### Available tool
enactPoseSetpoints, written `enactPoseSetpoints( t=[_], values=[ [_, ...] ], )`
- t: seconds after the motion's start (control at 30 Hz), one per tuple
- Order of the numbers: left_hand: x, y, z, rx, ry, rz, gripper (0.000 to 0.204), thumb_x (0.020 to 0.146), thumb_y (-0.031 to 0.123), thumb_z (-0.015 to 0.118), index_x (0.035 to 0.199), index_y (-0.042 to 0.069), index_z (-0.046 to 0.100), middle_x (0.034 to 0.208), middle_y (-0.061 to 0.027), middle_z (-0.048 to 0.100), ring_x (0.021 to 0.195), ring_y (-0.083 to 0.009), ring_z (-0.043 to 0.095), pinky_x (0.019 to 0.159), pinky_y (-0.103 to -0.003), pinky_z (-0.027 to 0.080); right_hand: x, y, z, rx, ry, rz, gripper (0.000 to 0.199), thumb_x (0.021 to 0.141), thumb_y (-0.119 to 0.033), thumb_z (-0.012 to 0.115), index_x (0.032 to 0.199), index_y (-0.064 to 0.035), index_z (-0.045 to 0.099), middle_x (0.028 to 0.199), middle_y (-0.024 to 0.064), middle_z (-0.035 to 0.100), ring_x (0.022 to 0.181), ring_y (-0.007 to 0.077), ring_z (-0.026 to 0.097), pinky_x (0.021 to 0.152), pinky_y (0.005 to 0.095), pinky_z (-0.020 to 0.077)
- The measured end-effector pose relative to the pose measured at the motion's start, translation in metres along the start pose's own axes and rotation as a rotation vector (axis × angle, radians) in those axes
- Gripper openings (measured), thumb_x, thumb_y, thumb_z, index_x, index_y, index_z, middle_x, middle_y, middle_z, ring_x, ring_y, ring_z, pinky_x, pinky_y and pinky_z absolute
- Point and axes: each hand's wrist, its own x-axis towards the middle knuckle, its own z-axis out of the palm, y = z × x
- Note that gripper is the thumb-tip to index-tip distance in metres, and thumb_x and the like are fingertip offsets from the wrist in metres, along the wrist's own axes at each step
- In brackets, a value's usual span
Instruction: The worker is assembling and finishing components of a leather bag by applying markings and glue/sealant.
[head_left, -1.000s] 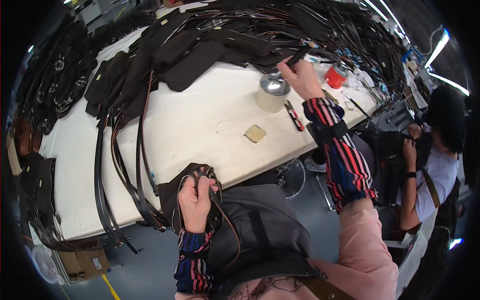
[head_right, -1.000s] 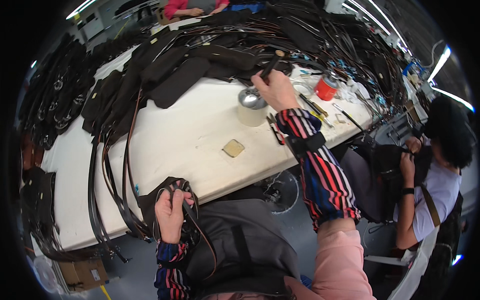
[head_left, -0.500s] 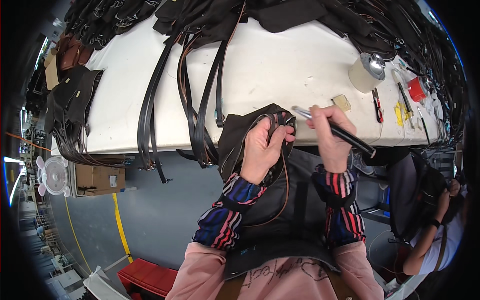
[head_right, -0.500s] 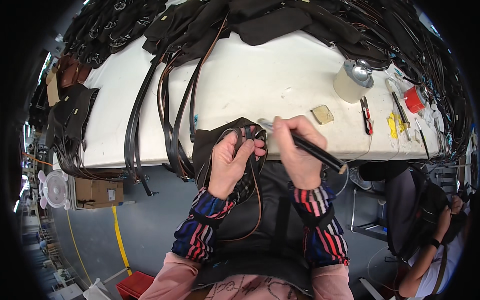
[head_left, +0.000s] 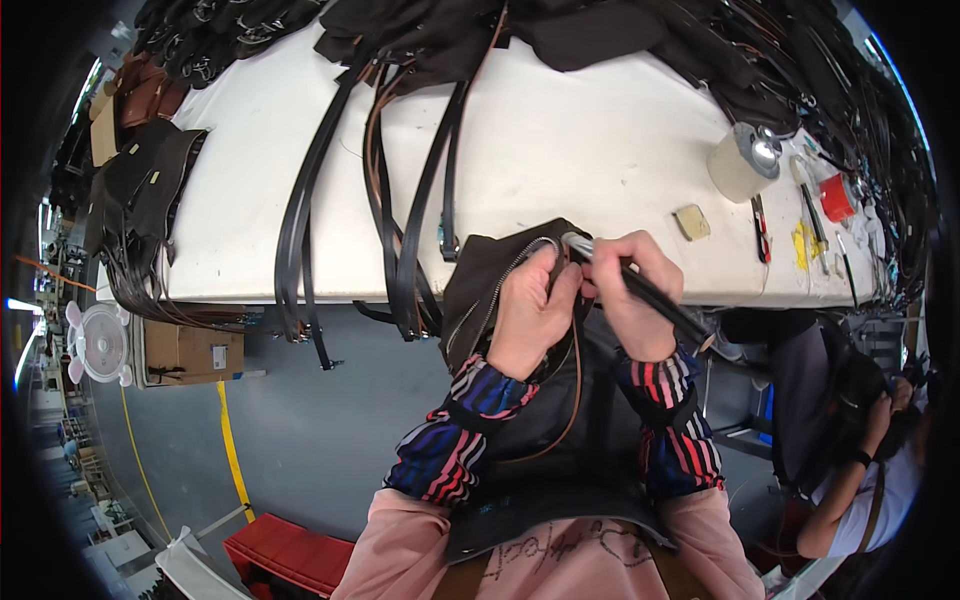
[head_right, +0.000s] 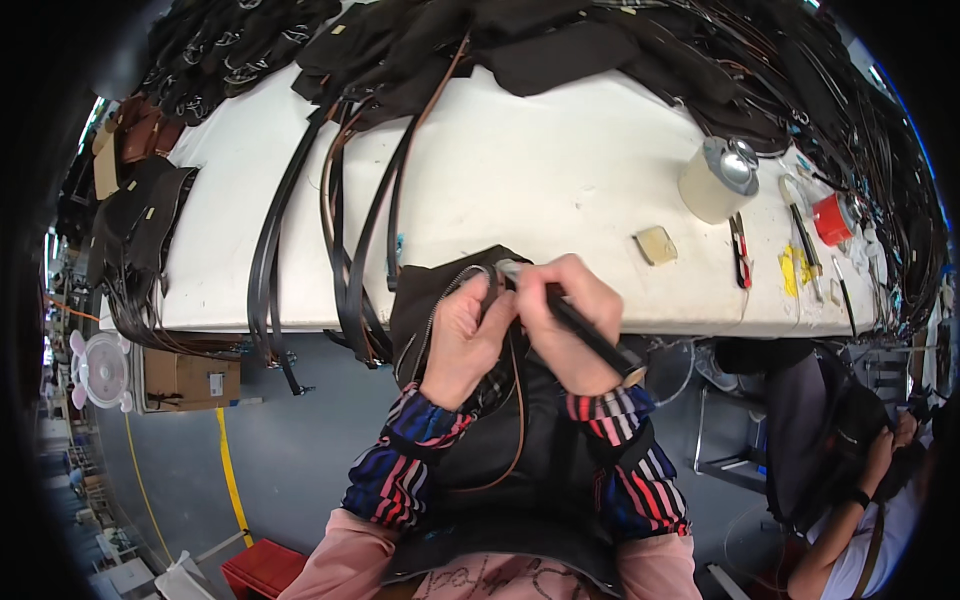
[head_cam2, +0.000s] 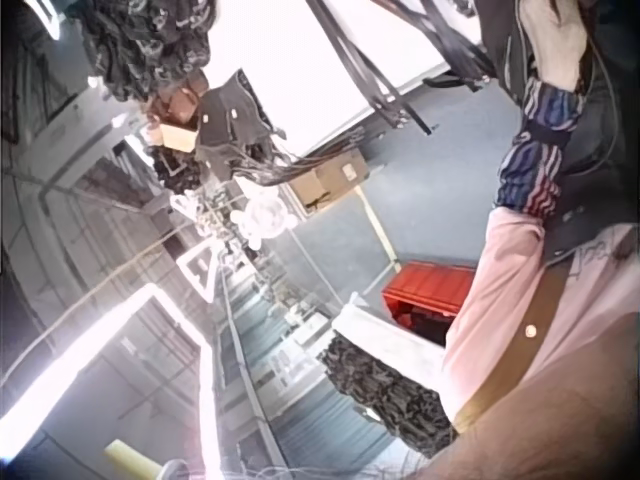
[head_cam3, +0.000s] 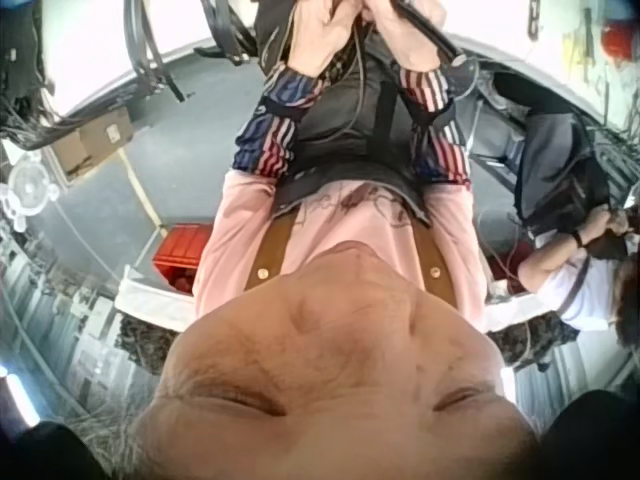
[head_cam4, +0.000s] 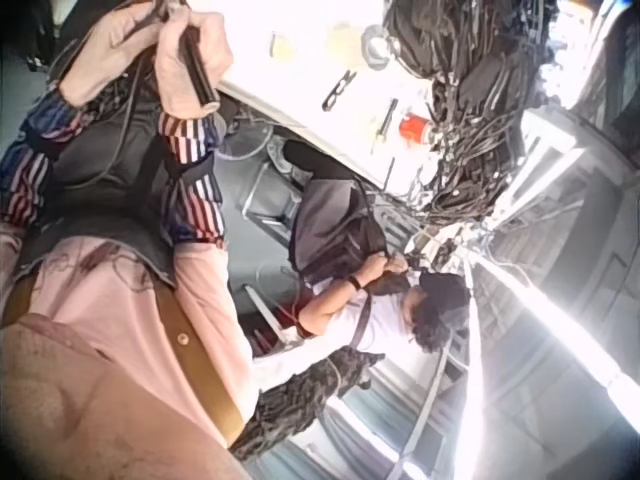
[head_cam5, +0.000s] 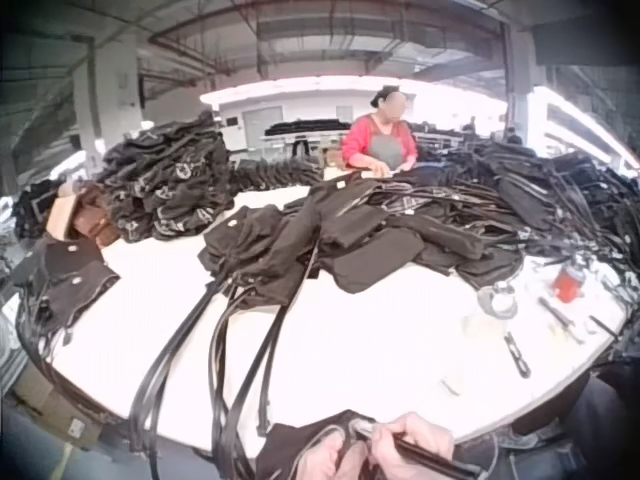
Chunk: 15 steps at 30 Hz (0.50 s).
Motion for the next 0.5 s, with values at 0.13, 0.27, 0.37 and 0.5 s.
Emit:
enactPoseSetpoints(
  t=[0.13, 0.27, 0.37, 0.5],
  values=[
    [0.004, 0.004, 0.008, 0.043, 0.064, -0.083, 0.011, 0.088, 0.002, 0.048, 0.095, -0.003, 0.055, 0.079, -0.0057, 0.062, 0.069, -0.0079, 0.059, 0.061, -0.022, 0.046, 0.01, 0.006, -0.015, -0.02, 0.035, 0.166, 0.01, 0.082, -0.006, 0.062, 0.076, -0.0003, 0.057, 0.059, 0.0044, 0.058, 0.051, 0.0059, 0.051, 0.048, 0.0214, 0.041],
    [0.006, 0.001, 0.001, 0.277, 0.036, 0.167, 0.009, 0.088, 0.002, 0.048, 0.091, -0.003, 0.055, 0.076, -0.0056, 0.062, 0.067, -0.0081, 0.058, 0.06, -0.022, 0.046, 0.006, -0.011, 0.003, -0.012, 0.001, 0.11, 0.01, 0.082, -0.005, 0.062, 0.076, -0.0003, 0.056, 0.058, 0.0047, 0.057, 0.051, 0.0056, 0.052, 0.048, 0.0208, 0.0419],
    [0.001, 0.011, 0.005, 0.112, 0.011, -0.005, 0.01, 0.088, 0.0, 0.048, 0.092, -0.003, 0.057, 0.074, 0.0013, 0.054, 0.069, -0.0033, 0.047, 0.061, -0.02, 0.04, 0.005, -0.012, 0.0, 0.137, -0.003, 0.215, 0.013, 0.083, -0.004, 0.061, 0.074, 0.0003, 0.053, 0.057, 0.005, 0.057, 0.049, 0.0055, 0.052, 0.044, 0.0206, 0.0403],
    [-0.002, -0.001, 0.003, 0.018, -0.009, -0.091, 0.018, 0.09, 0.004, 0.047, 0.104, -0.003, 0.054, 0.086, -0.0069, 0.063, 0.072, -0.0089, 0.06, 0.066, -0.022, 0.047, 0.009, 0.009, -0.019, -0.024, 0.031, 0.141, 0.016, 0.083, -0.008, 0.06, 0.07, -0.0004, 0.055, 0.054, 0.0012, 0.053, 0.05, 0.0043, 0.047, 0.046, 0.0218, 0.0387]
  ],
)
